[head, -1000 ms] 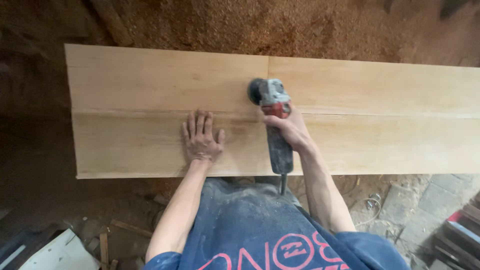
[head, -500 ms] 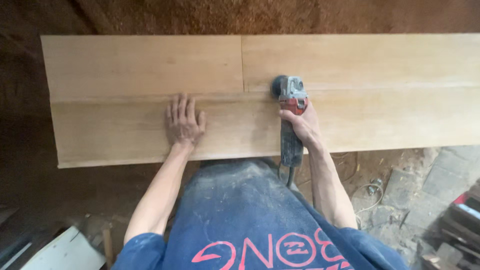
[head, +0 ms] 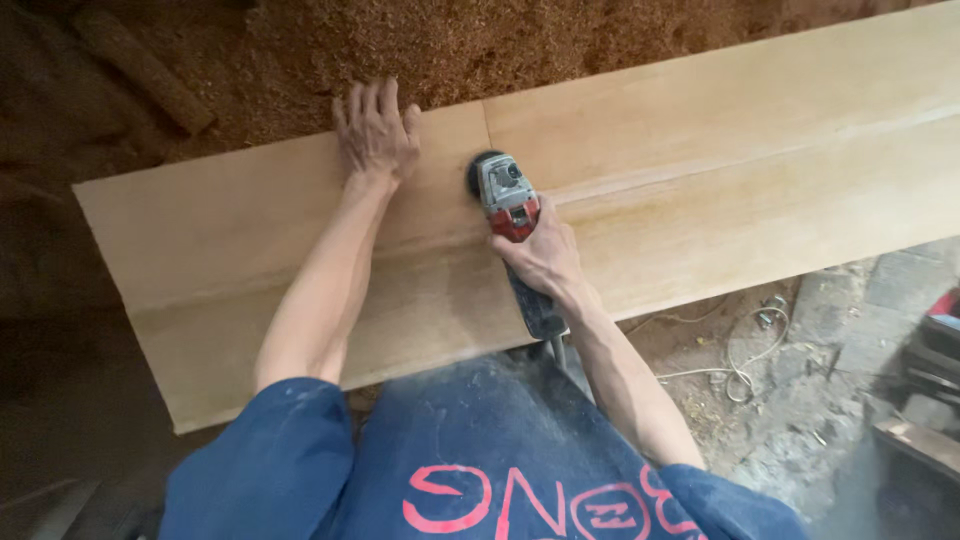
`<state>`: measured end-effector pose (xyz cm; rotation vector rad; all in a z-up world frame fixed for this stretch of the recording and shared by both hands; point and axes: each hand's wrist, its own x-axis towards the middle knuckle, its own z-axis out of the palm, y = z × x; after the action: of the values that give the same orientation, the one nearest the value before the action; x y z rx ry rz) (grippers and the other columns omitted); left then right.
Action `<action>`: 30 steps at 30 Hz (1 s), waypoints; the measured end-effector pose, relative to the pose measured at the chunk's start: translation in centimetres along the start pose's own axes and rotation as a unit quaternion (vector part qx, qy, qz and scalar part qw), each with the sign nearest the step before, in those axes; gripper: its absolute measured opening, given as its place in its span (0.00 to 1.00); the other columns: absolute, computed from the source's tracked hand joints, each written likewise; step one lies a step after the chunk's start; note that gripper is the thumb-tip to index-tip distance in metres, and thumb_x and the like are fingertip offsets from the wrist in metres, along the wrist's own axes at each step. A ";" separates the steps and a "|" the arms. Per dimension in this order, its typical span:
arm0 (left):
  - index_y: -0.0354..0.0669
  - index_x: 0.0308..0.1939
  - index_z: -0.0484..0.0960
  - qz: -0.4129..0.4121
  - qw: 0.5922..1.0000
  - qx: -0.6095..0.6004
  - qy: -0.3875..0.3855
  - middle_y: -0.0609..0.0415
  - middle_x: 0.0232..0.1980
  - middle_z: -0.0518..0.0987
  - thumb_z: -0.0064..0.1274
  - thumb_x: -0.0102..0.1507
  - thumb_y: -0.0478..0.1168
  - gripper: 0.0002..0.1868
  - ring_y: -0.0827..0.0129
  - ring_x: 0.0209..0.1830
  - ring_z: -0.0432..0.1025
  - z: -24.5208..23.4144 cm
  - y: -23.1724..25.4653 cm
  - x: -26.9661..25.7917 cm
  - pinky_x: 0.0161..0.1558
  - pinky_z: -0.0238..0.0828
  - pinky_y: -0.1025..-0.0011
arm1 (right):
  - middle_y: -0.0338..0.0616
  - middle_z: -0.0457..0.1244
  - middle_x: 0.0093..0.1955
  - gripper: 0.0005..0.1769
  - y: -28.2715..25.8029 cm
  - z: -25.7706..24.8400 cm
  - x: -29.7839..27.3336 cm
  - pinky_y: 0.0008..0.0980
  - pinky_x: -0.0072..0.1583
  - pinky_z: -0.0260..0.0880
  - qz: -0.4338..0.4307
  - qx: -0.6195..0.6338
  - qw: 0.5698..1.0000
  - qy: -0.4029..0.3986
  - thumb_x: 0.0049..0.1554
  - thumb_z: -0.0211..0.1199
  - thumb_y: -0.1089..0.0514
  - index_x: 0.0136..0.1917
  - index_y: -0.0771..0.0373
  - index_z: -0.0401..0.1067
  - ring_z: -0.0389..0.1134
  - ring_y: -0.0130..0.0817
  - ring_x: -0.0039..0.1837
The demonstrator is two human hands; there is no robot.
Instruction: The person uses an orbital sander to smooth the surface of a large wooden plank. They move the sander back and forth across the plank, covering the entire surface area. The person then lifts the plank to inspect the sanded surface.
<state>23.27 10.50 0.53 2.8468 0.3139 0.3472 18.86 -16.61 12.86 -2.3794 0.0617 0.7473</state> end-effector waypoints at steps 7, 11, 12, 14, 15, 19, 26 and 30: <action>0.48 0.34 0.82 -0.074 0.981 -0.074 -0.165 0.50 0.30 0.79 0.33 0.76 0.58 0.29 0.57 0.31 0.70 2.6 -1.7 0.2 0.46 0.58 0.54 | 0.47 0.68 0.53 0.39 1.9 -4.6 1.4 0.37 0.53 0.73 0.067 0.061 0.993 0.079 0.44 0.74 0.50 0.65 0.64 0.64 0.72 0.38 0.51; 0.56 0.26 0.79 -0.047 0.998 -0.038 -0.019 0.57 0.26 0.75 0.34 0.76 0.59 0.29 0.66 0.27 0.64 5.0 -1.8 -0.7 0.42 0.57 0.56 | 0.43 0.67 0.47 0.29 1.0 -5.5 2.5 0.33 0.49 0.74 0.009 0.153 0.985 0.074 0.47 0.72 0.56 0.60 0.65 0.69 0.70 0.31 0.46; 0.56 0.24 0.78 -0.069 0.994 -0.060 -0.054 0.58 0.23 0.73 0.34 0.75 0.59 0.30 0.66 0.25 0.62 5.5 -2.0 -1.2 0.42 0.57 0.57 | 0.42 0.67 0.46 0.28 0.5 -5.0 2.5 0.32 0.47 0.74 0.013 0.147 0.986 0.073 0.46 0.72 0.56 0.59 0.65 0.69 0.70 0.30 0.45; 0.56 0.21 0.75 -0.110 0.981 -0.105 -0.118 0.59 0.18 0.68 0.35 0.75 0.60 0.31 0.65 0.20 0.57 6.4 -2.4 -1.3 0.41 0.56 0.60 | 0.39 0.66 0.43 0.26 -0.7 -4.3 3.2 0.31 0.45 0.73 0.016 0.138 0.988 0.075 0.46 0.72 0.57 0.56 0.63 0.67 0.69 0.28 0.42; 0.57 0.21 0.75 -0.097 0.987 -0.087 -0.094 0.59 0.18 0.68 0.35 0.75 0.60 0.30 0.66 0.19 0.57 6.7 -2.4 -1.1 0.41 0.55 0.59 | 0.40 0.66 0.42 0.25 -1.4 -4.0 3.6 0.32 0.45 0.73 0.014 0.142 0.988 0.055 0.47 0.71 0.57 0.55 0.64 0.67 0.69 0.29 0.42; 0.58 0.18 0.73 -0.089 0.991 -0.096 -0.037 0.60 0.16 0.67 0.35 0.74 0.59 0.30 0.68 0.18 0.56 7.6 -2.1 -1.2 0.42 0.56 0.59 | 0.41 0.66 0.44 0.25 -3.3 -3.2 3.7 0.31 0.46 0.72 -0.024 0.136 0.990 0.022 0.47 0.72 0.57 0.55 0.64 0.68 0.69 0.28 0.43; 0.58 0.19 0.72 -0.105 0.986 -0.119 -0.057 0.59 0.17 0.68 0.34 0.73 0.58 0.29 0.67 0.19 0.57 7.6 -2.0 -1.1 0.43 0.56 0.58 | 0.41 0.67 0.46 0.32 -4.9 -1.7 4.5 0.31 0.49 0.71 -0.022 0.019 0.999 0.034 0.44 0.74 0.55 0.57 0.65 0.64 0.69 0.28 0.46; 0.56 0.19 0.74 -0.097 0.986 -0.114 -0.077 0.56 0.17 0.70 0.35 0.75 0.58 0.30 0.65 0.20 0.58 7.8 -2.0 -1.3 0.44 0.57 0.57 | 0.42 0.66 0.45 0.29 -4.7 -1.5 4.9 0.33 0.48 0.73 -0.011 0.077 0.997 0.004 0.45 0.72 0.55 0.56 0.65 0.65 0.69 0.29 0.44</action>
<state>23.72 10.29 -7.64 2.5743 0.4813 0.1136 24.73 -13.04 13.89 -2.2326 0.0925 0.6964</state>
